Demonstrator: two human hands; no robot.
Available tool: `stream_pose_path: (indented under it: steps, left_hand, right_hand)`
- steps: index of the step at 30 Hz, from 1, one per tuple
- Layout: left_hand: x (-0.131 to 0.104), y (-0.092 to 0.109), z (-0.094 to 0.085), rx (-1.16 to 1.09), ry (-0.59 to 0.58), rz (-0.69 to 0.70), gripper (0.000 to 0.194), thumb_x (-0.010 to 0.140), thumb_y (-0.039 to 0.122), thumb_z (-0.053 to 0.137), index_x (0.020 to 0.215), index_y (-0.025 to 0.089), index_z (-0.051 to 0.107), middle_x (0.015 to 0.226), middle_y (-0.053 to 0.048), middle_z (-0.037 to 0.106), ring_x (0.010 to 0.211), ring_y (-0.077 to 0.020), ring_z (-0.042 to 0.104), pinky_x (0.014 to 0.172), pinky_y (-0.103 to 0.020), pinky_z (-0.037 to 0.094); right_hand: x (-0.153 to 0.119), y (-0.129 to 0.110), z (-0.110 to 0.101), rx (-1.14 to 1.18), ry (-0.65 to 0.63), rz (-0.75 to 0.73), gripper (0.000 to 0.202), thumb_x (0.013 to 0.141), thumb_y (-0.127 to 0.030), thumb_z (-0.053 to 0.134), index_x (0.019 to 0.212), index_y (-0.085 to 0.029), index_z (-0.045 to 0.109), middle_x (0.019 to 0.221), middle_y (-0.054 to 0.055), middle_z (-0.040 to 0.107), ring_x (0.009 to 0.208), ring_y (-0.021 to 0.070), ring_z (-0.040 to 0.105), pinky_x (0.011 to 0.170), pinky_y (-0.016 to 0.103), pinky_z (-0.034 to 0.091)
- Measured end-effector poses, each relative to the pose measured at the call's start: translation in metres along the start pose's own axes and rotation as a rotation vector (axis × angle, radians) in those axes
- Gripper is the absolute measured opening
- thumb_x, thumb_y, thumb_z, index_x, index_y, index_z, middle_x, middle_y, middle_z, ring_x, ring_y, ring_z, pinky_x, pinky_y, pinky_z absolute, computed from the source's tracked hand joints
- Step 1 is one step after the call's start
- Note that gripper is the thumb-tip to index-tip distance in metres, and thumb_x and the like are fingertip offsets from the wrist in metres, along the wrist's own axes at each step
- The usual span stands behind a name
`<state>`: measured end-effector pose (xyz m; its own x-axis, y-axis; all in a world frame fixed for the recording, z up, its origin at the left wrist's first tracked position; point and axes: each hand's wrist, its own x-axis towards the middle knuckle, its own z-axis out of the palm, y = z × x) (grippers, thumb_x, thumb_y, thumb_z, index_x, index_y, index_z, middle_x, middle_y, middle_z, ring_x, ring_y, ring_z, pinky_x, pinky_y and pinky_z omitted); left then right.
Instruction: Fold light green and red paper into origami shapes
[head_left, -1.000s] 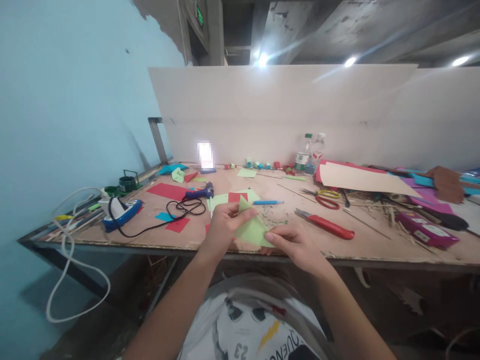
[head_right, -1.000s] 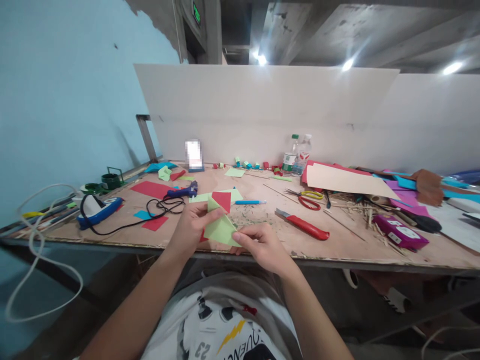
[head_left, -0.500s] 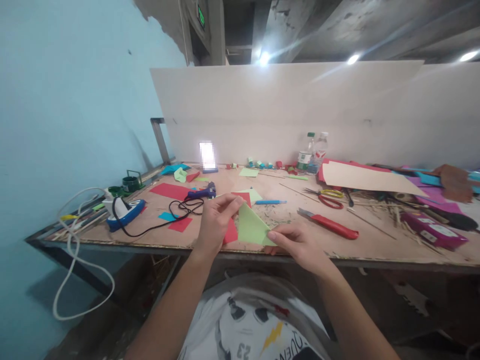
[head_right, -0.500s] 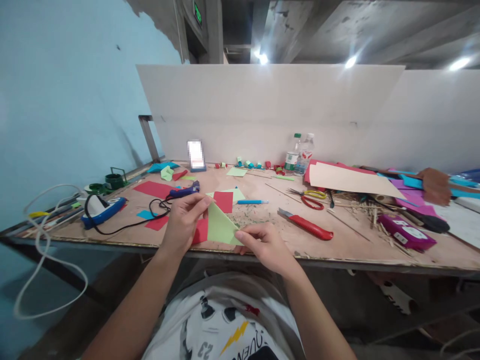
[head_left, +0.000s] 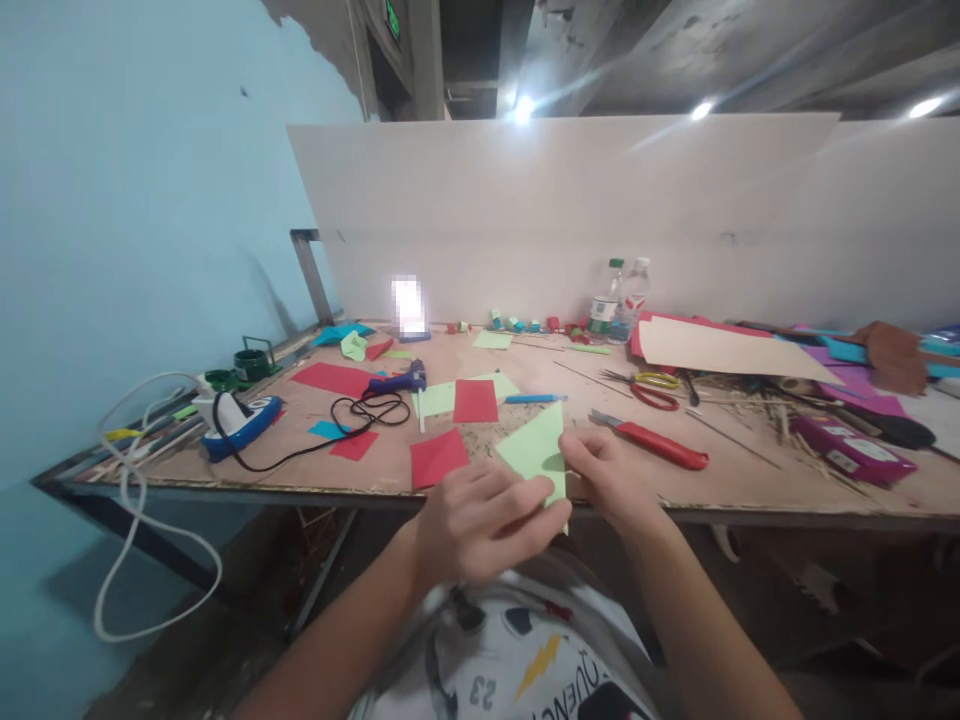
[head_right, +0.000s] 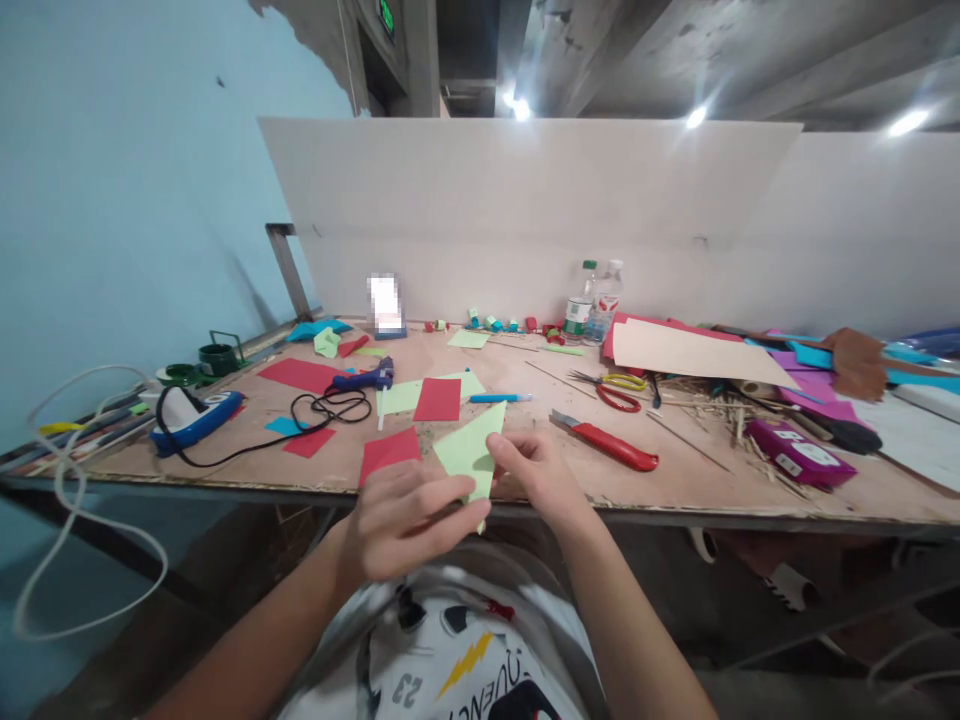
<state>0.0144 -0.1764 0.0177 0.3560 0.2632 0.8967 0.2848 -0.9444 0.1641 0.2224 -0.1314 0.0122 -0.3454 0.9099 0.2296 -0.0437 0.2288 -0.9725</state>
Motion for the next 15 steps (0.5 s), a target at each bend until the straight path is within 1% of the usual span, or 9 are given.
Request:
stream_pose_path:
  steps: [1, 3, 5, 6, 8, 9, 10, 12, 15]
  left_hand:
    - [0.0, 0.001, 0.002, -0.014, -0.045, 0.003, 0.034, 0.082, 0.011, 0.08, 0.103, 0.038, 0.083, 0.093, -0.004, 0.084, 0.071, -0.0204, 0.075, 0.064, -0.029, 0.055]
    - [-0.003, 0.0, 0.004, -0.043, -0.056, -0.037, 0.025, 0.081, 0.019, 0.085, 0.099, 0.036, 0.084, 0.094, -0.006, 0.083, 0.077, -0.0229, 0.076, 0.07, -0.031, 0.058]
    - [-0.009, -0.004, 0.004, -0.068, 0.018, -0.146, 0.023, 0.078, 0.028, 0.09, 0.1, 0.031, 0.084, 0.099, -0.009, 0.082, 0.085, -0.0248, 0.076, 0.078, -0.033, 0.06]
    - [-0.011, -0.006, 0.004, -0.077, 0.081, -0.227, 0.021, 0.081, 0.03, 0.088, 0.101, 0.028, 0.083, 0.101, -0.01, 0.081, 0.089, -0.0249, 0.075, 0.081, -0.033, 0.059]
    - [-0.012, -0.01, 0.003, -0.109, 0.192, -0.424, 0.013, 0.094, 0.029, 0.074, 0.103, 0.022, 0.08, 0.1, -0.011, 0.078, 0.089, -0.0224, 0.072, 0.078, -0.031, 0.058]
    - [-0.011, -0.012, 0.004, -0.142, 0.215, -0.523, 0.015, 0.099, 0.028, 0.066, 0.103, 0.02, 0.078, 0.096, -0.011, 0.077, 0.085, -0.0206, 0.071, 0.073, -0.029, 0.057]
    - [-0.008, -0.013, 0.004, -0.194, 0.204, -0.611, 0.019, 0.102, 0.03, 0.061, 0.101, 0.019, 0.077, 0.089, -0.009, 0.076, 0.079, -0.0189, 0.069, 0.067, -0.027, 0.056]
    - [0.001, -0.015, 0.006, -0.338, 0.102, -0.736, 0.024, 0.1, 0.034, 0.063, 0.092, 0.016, 0.076, 0.075, -0.006, 0.073, 0.063, -0.0163, 0.066, 0.056, -0.024, 0.053]
    - [0.011, -0.016, 0.011, -0.521, -0.015, -0.833, 0.03, 0.094, 0.037, 0.069, 0.075, 0.014, 0.073, 0.066, -0.005, 0.07, 0.057, -0.015, 0.064, 0.055, -0.023, 0.053]
  right_hand:
    - [-0.001, 0.001, -0.001, 0.019, 0.013, 0.005, 0.052, 0.078, -0.067, 0.08, 0.064, -0.017, 0.075, 0.06, 0.004, 0.069, 0.056, 0.0164, 0.06, 0.056, 0.028, 0.05]
    - [-0.002, 0.002, -0.001, 0.056, 0.051, 0.014, 0.043, 0.076, -0.06, 0.084, 0.068, -0.018, 0.076, 0.06, 0.003, 0.069, 0.056, 0.0173, 0.06, 0.055, 0.029, 0.05]
    - [-0.002, 0.003, -0.001, 0.087, 0.104, 0.013, 0.04, 0.075, -0.057, 0.085, 0.067, -0.019, 0.076, 0.059, 0.003, 0.067, 0.055, 0.017, 0.058, 0.053, 0.029, 0.048]
    - [-0.002, 0.003, 0.0, 0.097, 0.128, 0.01, 0.04, 0.075, -0.056, 0.085, 0.066, -0.019, 0.076, 0.059, 0.003, 0.067, 0.055, 0.0165, 0.057, 0.052, 0.029, 0.047]
    - [-0.001, 0.003, 0.0, 0.106, 0.158, -0.001, 0.038, 0.074, -0.055, 0.086, 0.065, -0.019, 0.076, 0.061, 0.003, 0.067, 0.056, 0.0158, 0.056, 0.053, 0.028, 0.046]
    - [0.0, 0.003, 0.001, 0.105, 0.164, -0.007, 0.038, 0.074, -0.054, 0.087, 0.064, -0.019, 0.076, 0.062, 0.003, 0.068, 0.057, 0.0161, 0.056, 0.054, 0.028, 0.046]
    - [0.001, 0.003, 0.001, 0.102, 0.166, -0.013, 0.037, 0.074, -0.054, 0.087, 0.063, -0.02, 0.076, 0.061, 0.003, 0.068, 0.059, 0.0167, 0.057, 0.056, 0.029, 0.047]
    - [0.002, 0.004, 0.001, 0.089, 0.159, -0.024, 0.038, 0.074, -0.054, 0.087, 0.062, -0.02, 0.076, 0.061, 0.004, 0.068, 0.062, 0.0185, 0.059, 0.06, 0.031, 0.049]
    - [0.002, 0.004, 0.001, 0.065, 0.135, -0.033, 0.038, 0.076, -0.055, 0.086, 0.064, -0.02, 0.077, 0.061, 0.004, 0.069, 0.064, 0.0211, 0.062, 0.063, 0.034, 0.052]
